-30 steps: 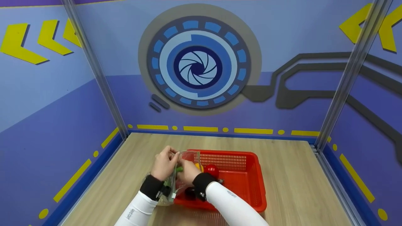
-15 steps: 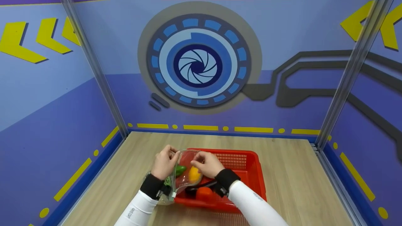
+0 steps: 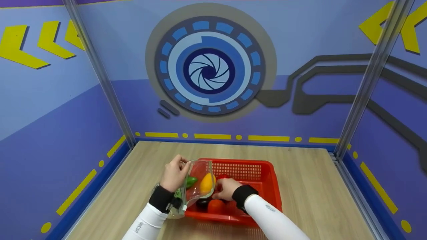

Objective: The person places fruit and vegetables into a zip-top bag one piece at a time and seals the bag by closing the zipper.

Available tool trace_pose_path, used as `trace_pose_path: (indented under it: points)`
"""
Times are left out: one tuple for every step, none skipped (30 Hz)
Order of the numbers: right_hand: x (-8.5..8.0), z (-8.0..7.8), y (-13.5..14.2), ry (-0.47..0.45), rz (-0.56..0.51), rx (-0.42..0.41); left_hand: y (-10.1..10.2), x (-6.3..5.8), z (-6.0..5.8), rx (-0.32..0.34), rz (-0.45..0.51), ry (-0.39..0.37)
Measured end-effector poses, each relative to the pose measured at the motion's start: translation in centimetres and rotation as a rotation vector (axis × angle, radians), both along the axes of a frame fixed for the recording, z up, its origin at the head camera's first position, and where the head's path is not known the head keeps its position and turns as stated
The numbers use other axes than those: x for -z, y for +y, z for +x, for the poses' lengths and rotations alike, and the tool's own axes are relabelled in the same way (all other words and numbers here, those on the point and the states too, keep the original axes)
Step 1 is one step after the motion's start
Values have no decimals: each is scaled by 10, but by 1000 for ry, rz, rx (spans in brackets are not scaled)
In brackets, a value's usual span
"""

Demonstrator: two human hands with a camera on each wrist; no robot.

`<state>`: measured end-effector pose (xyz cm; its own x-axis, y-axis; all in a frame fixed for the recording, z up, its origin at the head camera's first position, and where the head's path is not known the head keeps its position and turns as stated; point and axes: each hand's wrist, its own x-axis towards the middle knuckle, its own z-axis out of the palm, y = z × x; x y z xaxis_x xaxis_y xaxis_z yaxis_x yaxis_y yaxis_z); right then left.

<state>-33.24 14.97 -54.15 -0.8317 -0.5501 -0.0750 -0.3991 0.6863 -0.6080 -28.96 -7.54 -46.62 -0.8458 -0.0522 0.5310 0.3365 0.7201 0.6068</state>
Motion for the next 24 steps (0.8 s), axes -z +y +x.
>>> trace_pose_path:
  points:
    - [2,0,-3,-12,7,-7,0,0,0,1,1,-2]
    - [4,1,-6,-21,16,-16,0,-1,0,2,3,-7]
    - [6,1,-8,-30,22,-25,0,-1,0,1,2,-7]
    - [7,2,-11,-35,28,-38,0,-1,0,0,3,-8]
    - [9,2,-13,-39,33,-52,-1,-1,0,-1,3,-8]
    - [10,2,-15,-46,39,-65,-1,-1,0,-2,4,-9]
    - [11,2,-17,-53,46,-75,-1,-1,-1,-1,6,-10]
    - [12,3,-19,-57,56,-84,-1,-1,-1,0,9,-11]
    - [13,3,-20,-62,61,-92,-1,-1,-1,2,12,-11]
    - [14,3,-21,-66,68,-98,-1,-1,-1,4,16,-13]
    - [15,3,-21,-72,77,-100,-1,0,-1,6,18,-12]
    - [15,4,-21,-77,88,-102,-1,0,0,8,19,-10]
    - [17,4,-21,-77,94,-105,-1,1,0,9,19,-8]
    - [18,4,-20,-76,101,-110,-1,1,0,9,19,-8]
    - [19,4,-19,-69,105,-116,-1,2,0,10,17,-6]
    - [20,4,-18,-56,110,-126,-1,1,0,11,15,-5]
    - [21,4,-17,-42,116,-132,-1,1,0,11,12,-2]
    - [21,4,-16,-35,120,-138,-1,1,1,10,11,-2]
    - [22,4,-15,-33,121,-141,-1,1,1,9,11,-5]
    - [22,3,-14,-29,124,-145,-1,0,1,8,11,-8]
    - [23,3,-13,-22,125,-152,0,0,1,7,9,-11]
    - [23,2,-12,-16,125,-159,0,-1,2,5,8,-13]
    - [23,1,-10,-14,127,-163,0,-1,2,3,6,-16]
    - [24,1,-9,-6,132,-166,0,-1,2,2,5,-22]
